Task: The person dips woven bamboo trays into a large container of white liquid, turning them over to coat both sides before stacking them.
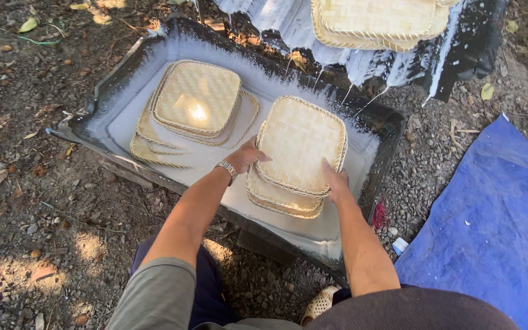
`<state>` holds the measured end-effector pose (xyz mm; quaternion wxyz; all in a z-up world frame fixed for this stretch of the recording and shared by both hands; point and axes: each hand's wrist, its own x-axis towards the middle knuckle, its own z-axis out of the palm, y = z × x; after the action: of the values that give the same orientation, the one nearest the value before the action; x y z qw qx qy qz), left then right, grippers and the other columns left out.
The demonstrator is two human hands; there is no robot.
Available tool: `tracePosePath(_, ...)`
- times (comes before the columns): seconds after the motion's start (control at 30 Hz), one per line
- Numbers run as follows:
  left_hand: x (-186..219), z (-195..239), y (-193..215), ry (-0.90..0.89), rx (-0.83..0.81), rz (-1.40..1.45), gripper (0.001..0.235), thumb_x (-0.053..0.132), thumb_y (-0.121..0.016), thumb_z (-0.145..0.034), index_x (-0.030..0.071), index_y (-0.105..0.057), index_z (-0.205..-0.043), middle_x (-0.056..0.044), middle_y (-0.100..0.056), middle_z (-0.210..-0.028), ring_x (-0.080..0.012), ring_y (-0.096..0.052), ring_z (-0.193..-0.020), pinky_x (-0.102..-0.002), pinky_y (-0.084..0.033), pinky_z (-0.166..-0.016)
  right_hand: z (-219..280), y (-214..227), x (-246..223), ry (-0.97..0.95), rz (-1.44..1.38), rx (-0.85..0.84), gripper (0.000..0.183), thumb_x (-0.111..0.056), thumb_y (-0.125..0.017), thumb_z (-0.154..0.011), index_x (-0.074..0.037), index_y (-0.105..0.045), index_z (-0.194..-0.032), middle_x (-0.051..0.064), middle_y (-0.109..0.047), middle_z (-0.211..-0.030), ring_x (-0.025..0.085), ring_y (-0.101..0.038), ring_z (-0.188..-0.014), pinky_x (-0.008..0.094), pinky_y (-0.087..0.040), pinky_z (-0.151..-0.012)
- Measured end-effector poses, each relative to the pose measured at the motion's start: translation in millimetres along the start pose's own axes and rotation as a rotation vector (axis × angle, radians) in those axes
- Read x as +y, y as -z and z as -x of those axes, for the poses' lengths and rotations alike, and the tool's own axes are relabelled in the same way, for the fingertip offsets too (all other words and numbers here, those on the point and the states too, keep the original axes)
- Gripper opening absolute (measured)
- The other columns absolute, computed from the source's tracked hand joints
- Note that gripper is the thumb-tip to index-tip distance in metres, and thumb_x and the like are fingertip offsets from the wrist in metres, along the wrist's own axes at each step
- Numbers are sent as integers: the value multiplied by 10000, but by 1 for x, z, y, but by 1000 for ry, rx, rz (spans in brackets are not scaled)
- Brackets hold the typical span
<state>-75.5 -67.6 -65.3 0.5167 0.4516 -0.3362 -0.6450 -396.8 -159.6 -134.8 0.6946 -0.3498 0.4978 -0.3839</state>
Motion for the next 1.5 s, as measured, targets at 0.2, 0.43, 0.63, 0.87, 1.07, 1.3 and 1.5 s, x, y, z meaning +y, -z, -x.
tracePosePath(0.2, -77, -56, 18, 346, 334, -311, 645, 363, -610, -1003, -10, -444, -1501, -182, -588, -1395, -307, -582, -1246, -431, -468, -1046, -13, 15, 43, 219, 527, 286, 564, -288, -635, -1072, -97, -393, -1545, 189, -609, -1386, 257, -639, -1134, 408, -541, -929)
tracePosePath(0.43, -146, -84, 54, 304, 419, -802, 546, 354, -513, -1046, 2, -478, -1461, -205, -601, -1361, -355, -581, -1221, -464, -458, -1030, -28, 22, 76, -40, 941, 261, 715, -274, -490, -1034, -196, -165, -1666, 233, -667, -1198, 338, -689, -898, 409, -537, -752)
tracePosePath(0.63, -146, -98, 60, 330, 382, -922, 486, 347, -429, -1083, 13, -508, -1427, -225, -611, -1332, -397, -579, -1199, -492, -448, -1017, -37, 22, 87, 439, 1226, 150, 674, -152, -595, -901, -18, -345, -1513, 210, -667, -1199, 335, -660, -977, 407, -552, -819)
tracePosePath(0.87, -123, -92, 50, 319, 300, -1061, 459, 339, -331, -1126, 26, -542, -1387, -248, -624, -1298, -445, -577, -1174, -524, -438, -1001, -42, 24, 97, 675, 1688, 208, 400, -155, -604, -866, -143, -493, -1250, 272, -571, -1455, 344, -668, -1075, 382, -554, -870)
tracePosePath(1.07, -129, -85, 49, 167, 125, -1355, 311, 153, -498, -1016, 12, -615, -1267, -246, -708, -1116, -400, -683, -1032, -473, -545, -879, -52, 26, 86, 262, 1460, 195, 552, -256, -523, -933, -177, -319, -1440, 255, -613, -1368, 387, -655, -1095, 441, -524, -915)
tracePosePath(1.3, -136, -86, 48, 154, 9, -1664, 288, 64, -633, -912, -17, -644, -1189, -196, -751, -985, -322, -740, -946, -395, -599, -792, -71, 21, 68, 10, 1288, 198, 739, -375, -429, -1011, -217, -116, -1662, 236, -661, -1266, 436, -639, -1119, 510, -490, -969)
tracePosePath(1.5, -131, -81, 55, 121, 327, -1723, 502, 71, -522, -944, -32, -485, -1434, -217, -709, -938, -324, -730, -843, -394, -589, -677, -42, 0, 105, 575, 1035, 300, 723, -397, -459, -1115, 69, -167, -1585, 420, -491, -1416, 565, -547, -1148, 569, -462, -966)
